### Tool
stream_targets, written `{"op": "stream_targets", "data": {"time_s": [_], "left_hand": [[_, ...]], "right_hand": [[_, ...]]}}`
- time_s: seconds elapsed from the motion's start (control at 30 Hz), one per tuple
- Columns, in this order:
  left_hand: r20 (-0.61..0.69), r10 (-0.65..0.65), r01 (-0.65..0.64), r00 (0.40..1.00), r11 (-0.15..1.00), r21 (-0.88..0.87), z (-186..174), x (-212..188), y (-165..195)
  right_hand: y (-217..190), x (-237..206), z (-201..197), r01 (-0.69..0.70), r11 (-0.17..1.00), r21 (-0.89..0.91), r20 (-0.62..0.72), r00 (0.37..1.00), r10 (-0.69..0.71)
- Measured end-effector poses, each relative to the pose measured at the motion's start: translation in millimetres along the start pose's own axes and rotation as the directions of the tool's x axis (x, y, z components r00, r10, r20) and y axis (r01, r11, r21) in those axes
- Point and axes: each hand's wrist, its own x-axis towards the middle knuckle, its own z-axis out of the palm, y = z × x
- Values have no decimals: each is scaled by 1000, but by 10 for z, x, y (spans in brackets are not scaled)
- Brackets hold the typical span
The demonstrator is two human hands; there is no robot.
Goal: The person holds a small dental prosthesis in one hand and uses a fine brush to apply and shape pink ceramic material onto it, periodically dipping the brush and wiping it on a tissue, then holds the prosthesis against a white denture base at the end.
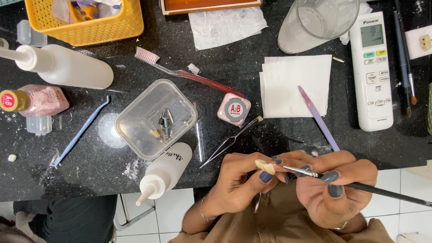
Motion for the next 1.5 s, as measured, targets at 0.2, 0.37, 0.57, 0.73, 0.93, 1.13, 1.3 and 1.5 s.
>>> {"op": "stream_targets", "data": {"time_s": [0.2, 0.37, 0.57, 0.73, 0.93, 1.13, 1.3, 1.5], "left_hand": [[9, 9, -9, 1000, 1000, 24, -5, 0, -16], [8, 3, -4, 1000, 999, 36, -14, 2, -4], [3, -9, 9, 1000, 1000, 7, 7, 6, 0], [3, -8, 8, 1000, 1000, 13, 5, 3, -7], [1, 9, -9, 1000, 1000, 8, 12, 9, -5], [9, 7, -7, 1000, 1000, 31, -3, 13, 29], [10, 3, -3, 1000, 1000, 25, 3, 19, 34], [5, 3, -3, 1000, 1000, 11, 6, 14, 22]], "right_hand": [[15, -35, -11, 9, 1000, -7, -36, 999, -10], [13, -20, -30, 13, 1000, -10, 3, 1000, -13], [5, -5, -19, 17, 999, -28, 0, 1000, -18], [-15, -10, 13, 2, 1000, -31, -43, 999, -3], [-10, 0, 11, 19, 999, -43, 1, 1000, -19], [-28, -6, 9, -6, 999, -32, 5, 1000, 6], [-17, 7, 31, 12, 999, -51, -2, 1000, -12], [1, 7, 2, 44, 996, -80, 8, 999, -44]]}}
